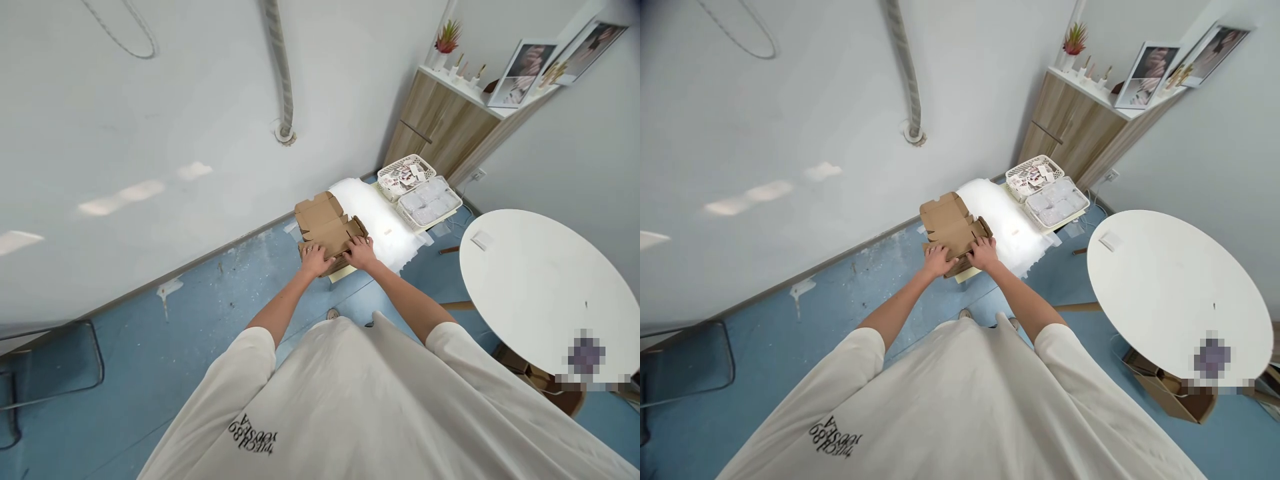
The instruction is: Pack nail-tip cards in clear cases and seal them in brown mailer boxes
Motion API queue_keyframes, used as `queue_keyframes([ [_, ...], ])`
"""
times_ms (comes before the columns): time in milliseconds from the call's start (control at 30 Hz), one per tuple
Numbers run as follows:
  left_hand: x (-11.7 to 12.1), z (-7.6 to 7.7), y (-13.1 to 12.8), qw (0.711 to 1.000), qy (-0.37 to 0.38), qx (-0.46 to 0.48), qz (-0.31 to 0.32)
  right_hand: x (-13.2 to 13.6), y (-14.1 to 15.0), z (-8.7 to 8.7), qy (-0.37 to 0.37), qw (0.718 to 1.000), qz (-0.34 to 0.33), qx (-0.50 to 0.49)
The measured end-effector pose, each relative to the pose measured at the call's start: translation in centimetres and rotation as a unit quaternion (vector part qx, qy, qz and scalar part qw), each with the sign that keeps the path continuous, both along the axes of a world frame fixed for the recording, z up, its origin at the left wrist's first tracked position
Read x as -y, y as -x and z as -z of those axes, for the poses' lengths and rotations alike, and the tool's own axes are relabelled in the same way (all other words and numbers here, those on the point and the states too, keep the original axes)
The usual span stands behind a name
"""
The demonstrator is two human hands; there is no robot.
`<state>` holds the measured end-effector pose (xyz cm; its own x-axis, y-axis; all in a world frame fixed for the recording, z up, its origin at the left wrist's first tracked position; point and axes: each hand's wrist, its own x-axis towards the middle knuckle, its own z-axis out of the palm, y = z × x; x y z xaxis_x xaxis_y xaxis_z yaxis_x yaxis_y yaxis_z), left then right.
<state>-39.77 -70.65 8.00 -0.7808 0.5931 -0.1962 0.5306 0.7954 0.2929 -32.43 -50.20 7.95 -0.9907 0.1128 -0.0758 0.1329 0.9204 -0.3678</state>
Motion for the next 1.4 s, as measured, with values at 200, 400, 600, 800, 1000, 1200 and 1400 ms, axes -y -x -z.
queue_keyframes([
  [200, -0.1, 0.1, 0.8, 0.999, -0.01, 0.029, -0.009, 0.3, 0.3, -0.2, -0.009, 1.0, 0.011, 0.021],
  [400, 0.1, -0.3, 0.0, 0.999, 0.0, -0.007, 0.053, 0.8, 0.6, -0.9, -0.088, 0.994, 0.011, 0.069],
  [600, 0.9, 0.0, -0.8, 0.995, 0.011, -0.051, 0.079, 1.0, 0.5, -1.3, -0.121, 0.99, 0.005, 0.075],
  [800, 0.8, -2.2, -1.2, 0.982, -0.007, -0.14, 0.129, 1.2, 0.3, -2.2, -0.14, 0.989, -0.002, 0.047],
  [1000, 0.2, -5.4, -1.3, 0.97, 0.003, -0.196, 0.147, 1.1, 0.4, -2.9, -0.156, 0.987, -0.008, 0.03],
  [1200, 0.0, -7.9, -1.6, 0.963, -0.012, -0.228, 0.141, 1.3, 0.8, -3.1, -0.177, 0.984, -0.012, 0.015],
  [1400, 0.2, -8.4, -1.5, 0.959, -0.031, -0.244, 0.143, 1.4, 1.0, -4.1, -0.185, 0.983, 0.02, 0.003],
])
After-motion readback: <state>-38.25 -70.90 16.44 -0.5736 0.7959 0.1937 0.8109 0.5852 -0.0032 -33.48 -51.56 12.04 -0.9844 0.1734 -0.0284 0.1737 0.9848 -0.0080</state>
